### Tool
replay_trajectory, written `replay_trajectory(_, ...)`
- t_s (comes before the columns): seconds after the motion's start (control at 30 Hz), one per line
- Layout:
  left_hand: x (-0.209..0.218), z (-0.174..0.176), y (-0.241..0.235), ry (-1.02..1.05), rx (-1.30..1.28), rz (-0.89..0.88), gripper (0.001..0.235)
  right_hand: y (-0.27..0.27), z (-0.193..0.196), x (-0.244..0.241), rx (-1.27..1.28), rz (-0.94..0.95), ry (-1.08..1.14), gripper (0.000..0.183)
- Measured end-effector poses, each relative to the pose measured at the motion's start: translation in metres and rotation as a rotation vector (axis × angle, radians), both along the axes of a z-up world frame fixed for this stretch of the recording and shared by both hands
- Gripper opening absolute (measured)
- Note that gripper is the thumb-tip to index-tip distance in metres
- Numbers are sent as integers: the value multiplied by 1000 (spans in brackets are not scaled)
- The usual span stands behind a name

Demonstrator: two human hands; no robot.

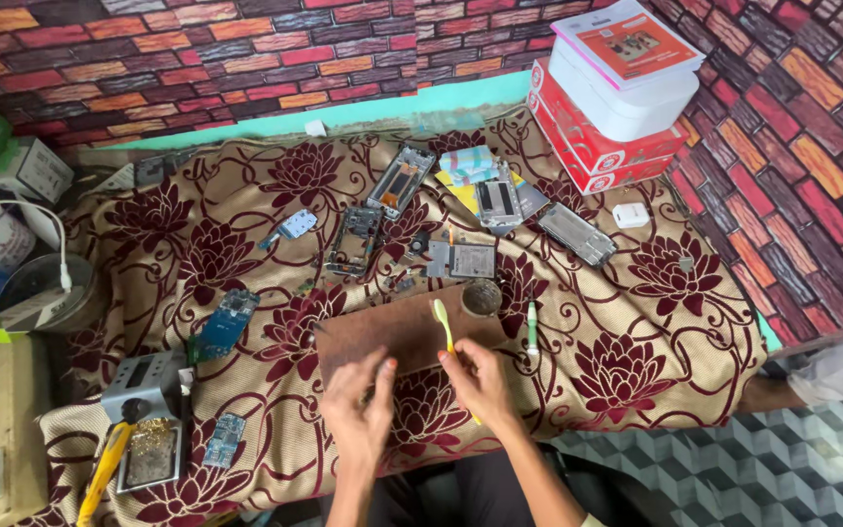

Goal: The person cleans a small blue circuit board using a yellow toothbrush and a green-handled precision tool. They scrub the board's surface and scrape at components while holding it over a wooden block on a cluttered workbench.

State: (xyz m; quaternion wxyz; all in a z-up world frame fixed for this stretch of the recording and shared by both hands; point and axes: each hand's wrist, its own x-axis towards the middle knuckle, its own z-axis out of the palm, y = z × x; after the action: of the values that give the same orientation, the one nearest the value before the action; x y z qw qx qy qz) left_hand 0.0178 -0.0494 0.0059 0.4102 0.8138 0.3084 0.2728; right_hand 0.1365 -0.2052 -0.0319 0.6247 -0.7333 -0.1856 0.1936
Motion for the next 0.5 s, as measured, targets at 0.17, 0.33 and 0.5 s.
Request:
replay_trajectory(0.17,32,-7,11,-417,-452,-28,23,-1,0,2,-26,81,-78,22)
replay_trajectory(0.33,42,-15,26,-419,-503,-93,22,-3,-9,1,-26,76,-121,23)
replay_trajectory(0.5,26,-20,23,-203,-440,-237,9,1,-25,0,-7,-13,-244,32)
